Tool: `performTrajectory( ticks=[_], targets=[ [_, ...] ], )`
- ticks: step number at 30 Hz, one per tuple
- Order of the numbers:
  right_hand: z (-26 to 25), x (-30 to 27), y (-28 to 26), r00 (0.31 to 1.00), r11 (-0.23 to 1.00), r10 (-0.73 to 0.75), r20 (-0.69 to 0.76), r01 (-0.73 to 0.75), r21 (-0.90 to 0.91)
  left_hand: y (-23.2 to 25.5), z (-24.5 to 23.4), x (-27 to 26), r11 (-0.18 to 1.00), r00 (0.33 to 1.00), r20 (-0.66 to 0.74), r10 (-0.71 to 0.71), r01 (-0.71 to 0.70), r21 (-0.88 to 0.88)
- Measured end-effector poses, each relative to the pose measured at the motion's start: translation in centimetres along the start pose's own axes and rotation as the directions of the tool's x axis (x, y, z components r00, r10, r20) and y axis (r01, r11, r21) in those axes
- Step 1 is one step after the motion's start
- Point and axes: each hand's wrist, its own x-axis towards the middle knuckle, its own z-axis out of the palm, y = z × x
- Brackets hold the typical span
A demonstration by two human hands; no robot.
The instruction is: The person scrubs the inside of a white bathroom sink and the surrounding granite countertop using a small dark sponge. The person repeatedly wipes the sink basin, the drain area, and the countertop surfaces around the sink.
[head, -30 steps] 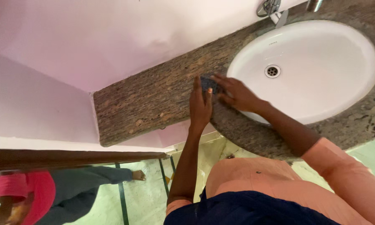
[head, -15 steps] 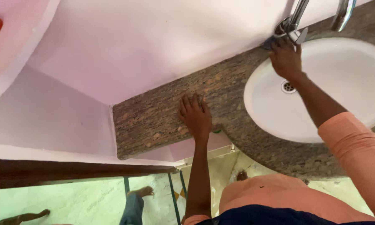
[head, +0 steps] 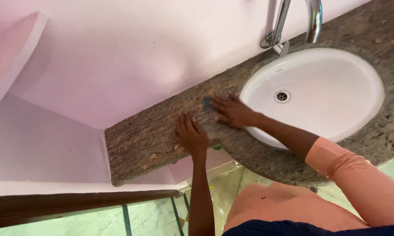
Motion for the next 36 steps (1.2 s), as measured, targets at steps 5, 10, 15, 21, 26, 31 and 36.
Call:
performTrajectory(
  ticks=[5, 10, 15, 21, 26, 31, 36],
  targets=[
    [-2.1, -3.4, 14.0, 0.777, 0.787, 0.609, -0.158, -0.57, 0.235, 0.5, 0.3, -0.1, 0.998, 0.998, 0.059, 0.021, -0.025, 0.065],
    [-1.2, -5.3, 16.7, 0.585, 0.642, 0.766, -0.267, -0.72, 0.265, 0.1, 0.6, 0.2, 0.991, 0.993, 0.11, 0.035, -0.049, 0.123],
    [1.5, -3.8, 5.0, 0.86, 0.852, 0.482, -0.168, -0.505, -0.137, 0.4, 0.4, 0.1, 0.986, 0.99, 0.137, 0.04, -0.061, 0.156],
    [-0.7, -5.5, 7.6, 0.892, 0.837, 0.16, -0.424, -0.35, -0.422, 0.8, 0.3, 0.4, 0.987, 0.992, 0.11, 0.054, -0.07, 0.142],
    [-2.1, -9.3, 21.4, 0.762, 0.792, 0.598, -0.25, -0.609, 0.036, 0.7, 0.2, 0.4, 0.989, 0.994, 0.089, 0.071, -0.082, 0.125],
    [-1.7, -18.8, 28.8, 0.494, 0.553, 0.644, -0.584, -0.828, -0.09, 0.9, -0.1, 0.5, 0.986, 0.993, 0.097, 0.062, -0.076, 0.147],
    [-0.7, -18.1, 27.8, 0.246, 0.371, 0.878, -0.411, -0.892, 0.258, 0.8, -0.2, 0.6, 0.983, 0.992, 0.109, 0.07, -0.087, 0.162]
  ],
)
